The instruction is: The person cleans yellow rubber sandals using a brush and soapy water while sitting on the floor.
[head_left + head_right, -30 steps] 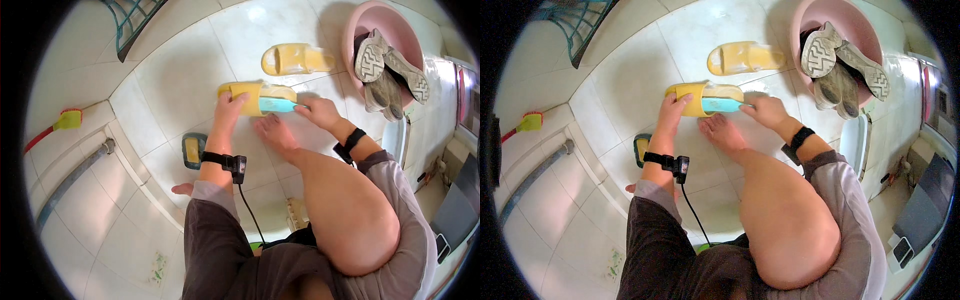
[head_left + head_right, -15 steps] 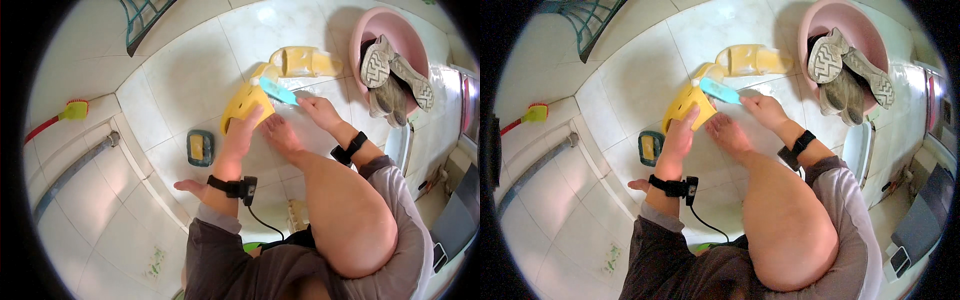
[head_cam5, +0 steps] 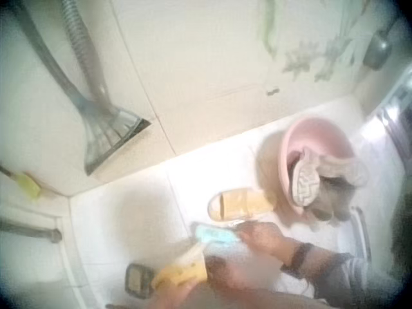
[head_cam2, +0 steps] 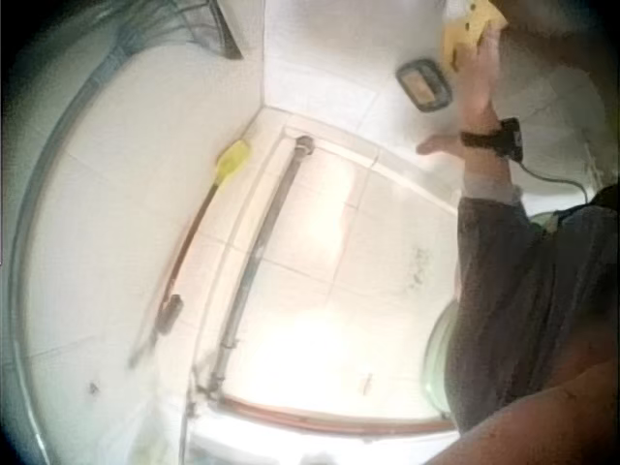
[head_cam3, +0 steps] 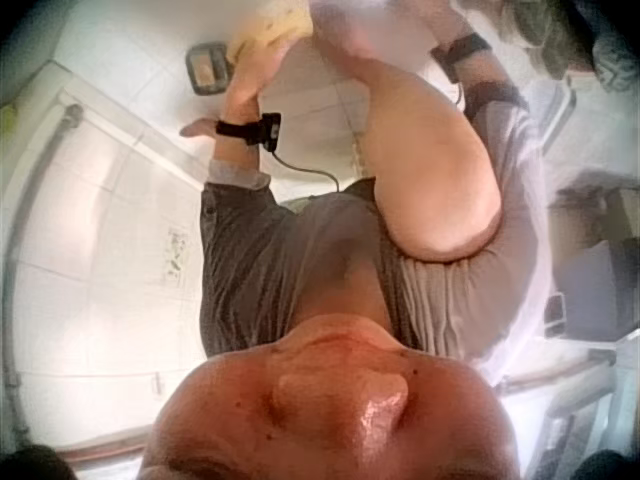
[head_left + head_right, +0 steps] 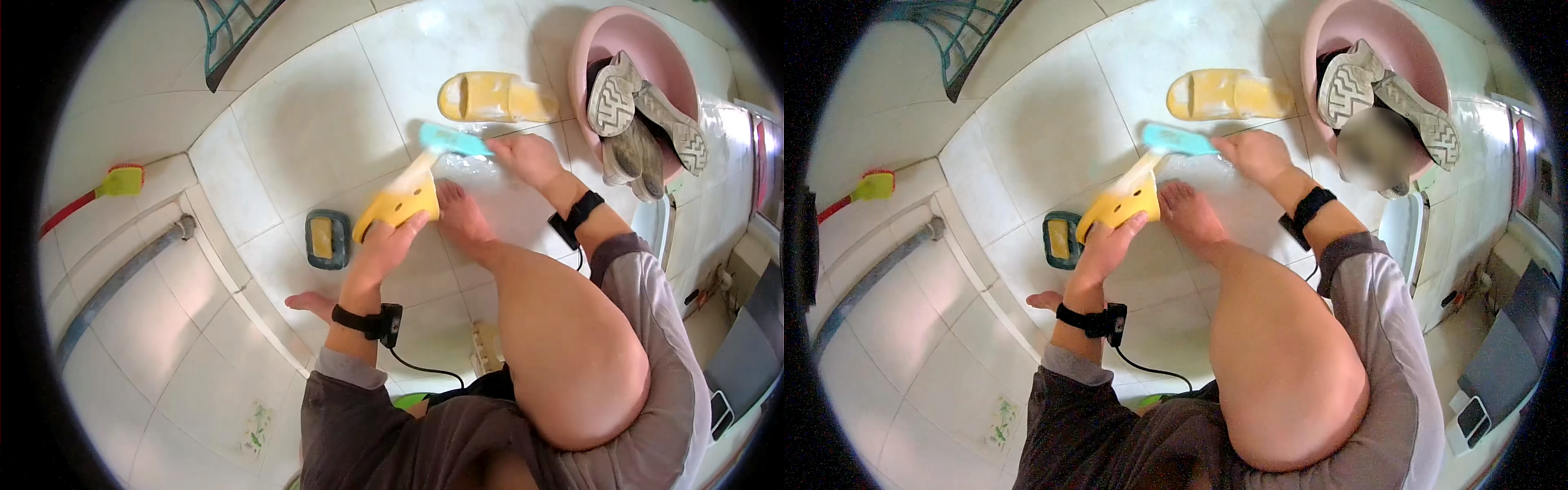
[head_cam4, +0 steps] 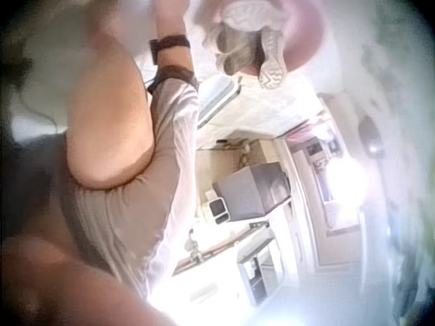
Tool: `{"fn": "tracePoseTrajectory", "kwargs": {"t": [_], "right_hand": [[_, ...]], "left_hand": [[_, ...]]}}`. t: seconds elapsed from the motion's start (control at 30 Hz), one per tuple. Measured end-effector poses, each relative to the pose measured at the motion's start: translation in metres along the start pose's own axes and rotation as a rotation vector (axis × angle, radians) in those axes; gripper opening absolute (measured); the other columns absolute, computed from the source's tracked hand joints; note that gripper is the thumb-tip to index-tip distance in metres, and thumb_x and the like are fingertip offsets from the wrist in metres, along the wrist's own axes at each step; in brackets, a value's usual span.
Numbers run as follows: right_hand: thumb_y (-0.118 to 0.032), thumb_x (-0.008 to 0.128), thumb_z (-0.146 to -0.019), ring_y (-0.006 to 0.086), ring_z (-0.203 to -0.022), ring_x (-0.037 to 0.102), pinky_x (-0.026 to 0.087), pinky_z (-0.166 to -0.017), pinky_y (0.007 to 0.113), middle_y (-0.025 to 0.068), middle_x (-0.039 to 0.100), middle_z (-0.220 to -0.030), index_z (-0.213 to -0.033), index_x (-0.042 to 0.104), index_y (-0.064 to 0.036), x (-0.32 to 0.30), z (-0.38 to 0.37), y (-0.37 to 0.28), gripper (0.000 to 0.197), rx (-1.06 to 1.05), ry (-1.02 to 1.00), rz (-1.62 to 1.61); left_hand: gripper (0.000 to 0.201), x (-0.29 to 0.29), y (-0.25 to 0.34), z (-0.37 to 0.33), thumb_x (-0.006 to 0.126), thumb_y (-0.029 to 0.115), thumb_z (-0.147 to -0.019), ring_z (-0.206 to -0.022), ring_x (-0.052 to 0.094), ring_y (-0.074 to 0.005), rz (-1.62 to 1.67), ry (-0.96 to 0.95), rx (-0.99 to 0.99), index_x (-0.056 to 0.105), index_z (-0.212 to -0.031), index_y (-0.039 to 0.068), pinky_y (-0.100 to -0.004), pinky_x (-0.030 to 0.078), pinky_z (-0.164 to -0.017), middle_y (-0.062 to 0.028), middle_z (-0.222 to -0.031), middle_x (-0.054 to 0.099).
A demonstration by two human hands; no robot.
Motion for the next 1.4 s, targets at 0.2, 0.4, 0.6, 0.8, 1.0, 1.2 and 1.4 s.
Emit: {"fn": "tracePoseTrajectory", "kwargs": {"t": [0.2,0.4,0.6,0.8,1.0,1.2,1.4], "right_hand": [[-0.056,0.041,-0.094,0.0334,-0.076,0.067,0.052,-0.069,0.045,0.0139,0.069,-0.078,-0.087,0.074,-0.016,0.024,0.019,-0.088,0.052,-0.23,-0.216,0.14],[-0.057,0.041,-0.094,0.0372,-0.074,0.065,0.053,-0.068,0.046,0.0163,0.068,-0.078,-0.091,0.074,-0.0167,0.007,0.013,-0.085,0.052,-0.311,-0.032,0.025],[-0.057,0.041,-0.094,0.0379,-0.078,0.064,0.051,-0.074,0.046,0.0163,0.068,-0.079,-0.089,0.073,-0.0152,0.016,-0.012,-0.037,0.053,-0.137,-0.183,0.134],[-0.05,0.051,-0.093,0.0357,-0.071,0.062,0.05,-0.067,0.043,0.0133,0.066,-0.074,-0.084,0.074,-0.0169,0.017,-0.006,-0.073,0.041,-0.291,-0.137,0.068],[-0.05,0.052,-0.091,0.0324,-0.068,0.063,0.051,-0.066,0.041,0.0105,0.067,-0.071,-0.079,0.074,-0.016,-0.003,0.016,-0.146,0.042,-0.556,-0.007,0.018],[-0.046,0.057,-0.089,0.0307,-0.064,0.063,0.05,-0.06,0.041,0.0089,0.067,-0.07,-0.077,0.074,-0.0145,-0.018,-0.005,-0.1,0.038,-0.432,-0.022,0.106],[-0.058,0.049,-0.09,0.0338,-0.068,0.064,0.051,-0.062,0.043,0.0113,0.068,-0.073,-0.085,0.076,-0.0208,-0.018,0.007,-0.146,0.047,-0.613,0.027,-0.031]], "left_hand": [[0.043,0.006,-0.009,0.002,0.061,0.027,-0.092,-0.109,0.057,-0.0212,-0.025,-0.077,0.026,0.054,-0.126,0.002,-0.0331,0.044,-0.094,-0.0097,-0.119,0.061],[0.041,0.004,-0.013,-0.001,0.061,0.027,-0.092,-0.108,0.057,-0.0201,0.018,0.006,0.016,0.056,-0.124,0.002,-0.0328,0.045,-0.093,-0.0087,-0.116,0.063],[0.037,-0.005,-0.001,0.004,0.064,0.023,-0.09,-0.106,0.058,-0.0172,0.0,0.037,-0.005,0.059,-0.121,0.002,-0.0314,0.044,-0.092,-0.0065,-0.116,0.063],[0.042,0.001,-0.009,-0.001,0.064,0.024,-0.09,-0.107,0.058,-0.0185,-0.075,-0.104,-0.066,0.057,-0.126,0.003,-0.0317,0.045,-0.092,-0.0067,-0.119,0.062],[0.045,-0.004,-0.005,0.0,0.064,0.028,-0.091,-0.112,0.056,-0.021,-0.155,-0.039,-0.02,0.055,-0.129,0.005,-0.0334,0.042,-0.097,-0.0085,-0.123,0.061],[0.045,0.007,0.016,-0.008,0.063,0.035,-0.09,-0.116,0.055,-0.0258,-0.359,-0.108,0.056,0.059,-0.123,0.004,-0.0353,0.041,-0.1,-0.0118,-0.121,0.062],[0.052,-0.005,0.002,-0.008,0.065,0.038,-0.088,-0.119,0.054,-0.0285,-0.415,-0.015,-0.024,0.057,-0.126,0.004,-0.0365,0.04,-0.101,-0.014,-0.127,0.059]]}}
Point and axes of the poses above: each hand's wrist, its own z-axis away from the middle knuckle, its own x-axis out of the palm, y = z × x, the point moved 10 cm from there along -z, towards the middle knuckle
